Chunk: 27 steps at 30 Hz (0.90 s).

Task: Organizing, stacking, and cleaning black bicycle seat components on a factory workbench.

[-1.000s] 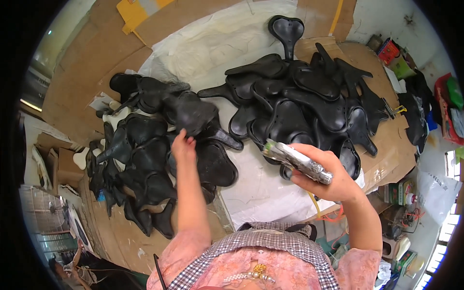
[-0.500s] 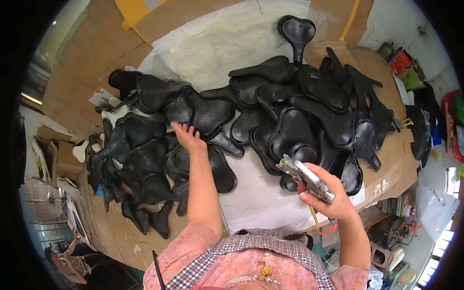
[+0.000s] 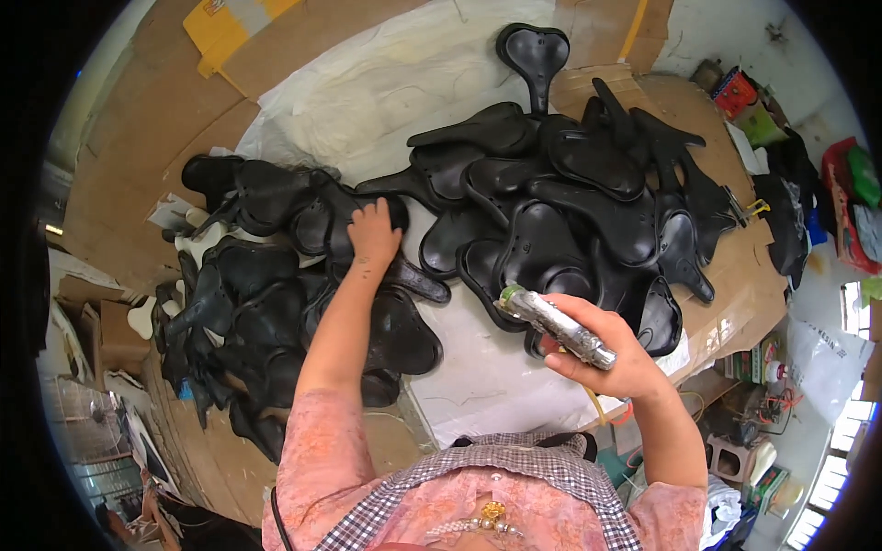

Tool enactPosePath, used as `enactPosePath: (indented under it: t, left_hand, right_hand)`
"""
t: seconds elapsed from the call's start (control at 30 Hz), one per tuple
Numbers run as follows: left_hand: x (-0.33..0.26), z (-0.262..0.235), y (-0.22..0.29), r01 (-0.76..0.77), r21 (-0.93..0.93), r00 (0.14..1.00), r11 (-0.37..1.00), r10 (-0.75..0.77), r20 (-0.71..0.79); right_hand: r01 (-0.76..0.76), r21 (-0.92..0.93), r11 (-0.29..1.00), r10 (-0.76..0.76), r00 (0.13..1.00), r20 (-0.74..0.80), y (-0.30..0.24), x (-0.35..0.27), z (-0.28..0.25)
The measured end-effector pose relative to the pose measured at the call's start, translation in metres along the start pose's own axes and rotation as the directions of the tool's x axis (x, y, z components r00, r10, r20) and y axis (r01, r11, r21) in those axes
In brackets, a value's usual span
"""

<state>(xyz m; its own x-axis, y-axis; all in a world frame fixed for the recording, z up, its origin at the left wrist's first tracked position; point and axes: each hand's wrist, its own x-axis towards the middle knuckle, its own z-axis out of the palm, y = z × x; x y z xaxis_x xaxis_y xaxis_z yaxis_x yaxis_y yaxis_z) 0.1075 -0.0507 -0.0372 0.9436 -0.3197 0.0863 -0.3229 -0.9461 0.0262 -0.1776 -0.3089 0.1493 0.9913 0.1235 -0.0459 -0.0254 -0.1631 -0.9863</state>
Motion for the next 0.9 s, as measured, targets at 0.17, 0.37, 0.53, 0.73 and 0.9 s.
enactPosePath:
  t: [0.17, 0.37, 0.53, 0.73, 0.9]
  left_hand:
    - [0.019, -0.022, -0.027, 0.133, -0.132, 0.974, 0.982, -0.105, 0.202]
    - [0.048, -0.032, -0.010, 0.150, 0.230, 0.921, 0.961, -0.221, 0.322]
    - [0.041, -0.022, -0.015, 0.190, 0.083, 0.955, 0.978, -0.203, 0.214]
    - [-0.064, -0.060, -0.084, 0.328, -0.160, 0.939, 0.931, -0.303, 0.162]
    - [-0.200, -0.099, -0.142, 0.394, -0.759, 0.813, 0.518, -0.582, 0.024]
  right_hand:
    - [-0.024, 0.043, 0.999, 0.028, 0.995, -0.092, 0.001, -0.017, -0.001]
    - [-0.024, -0.033, 0.999, 0.023, 0.999, -0.048, -0.009, -0.028, 0.015]
    - [-0.099, -0.032, 0.995, 0.097, 0.994, -0.050, -0.004, -0.057, 0.016]
    - [-0.019, 0.006, 1.000, 0.019, 0.999, -0.036, -0.001, -0.071, 0.001]
    - [-0.009, 0.112, 0.994, -0.007, 0.990, 0.138, -0.001, -0.083, -0.003]
